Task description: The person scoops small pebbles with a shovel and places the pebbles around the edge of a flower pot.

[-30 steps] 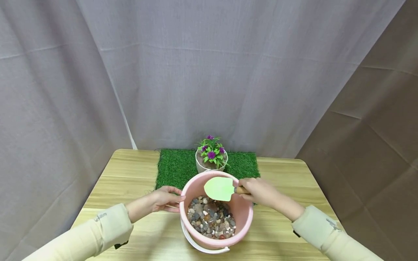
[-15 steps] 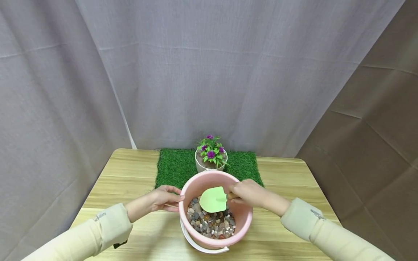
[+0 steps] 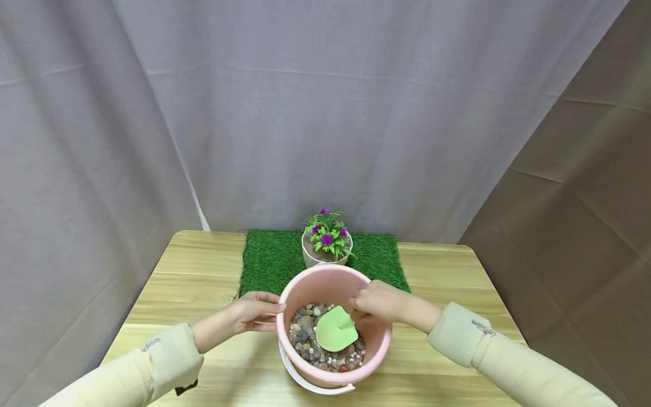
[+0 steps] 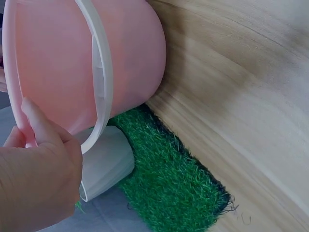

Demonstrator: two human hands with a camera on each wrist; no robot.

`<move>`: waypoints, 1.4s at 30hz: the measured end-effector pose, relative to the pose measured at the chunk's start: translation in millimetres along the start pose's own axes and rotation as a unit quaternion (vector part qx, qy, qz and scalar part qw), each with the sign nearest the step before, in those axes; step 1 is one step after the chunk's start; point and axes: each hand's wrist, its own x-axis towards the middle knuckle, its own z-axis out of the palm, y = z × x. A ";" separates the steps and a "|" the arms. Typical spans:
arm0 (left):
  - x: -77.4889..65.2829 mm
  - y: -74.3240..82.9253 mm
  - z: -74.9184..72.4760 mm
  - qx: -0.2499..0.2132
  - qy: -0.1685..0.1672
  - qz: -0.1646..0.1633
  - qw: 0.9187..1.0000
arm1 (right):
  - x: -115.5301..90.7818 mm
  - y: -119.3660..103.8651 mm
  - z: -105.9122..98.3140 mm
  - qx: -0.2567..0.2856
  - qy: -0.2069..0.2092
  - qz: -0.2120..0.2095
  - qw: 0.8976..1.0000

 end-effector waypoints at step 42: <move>1.9 -0.1 -1.8 -0.005 -0.005 -0.007 1.000 | 9.9 0.3 28.2 0.073 0.013 -0.021 0.997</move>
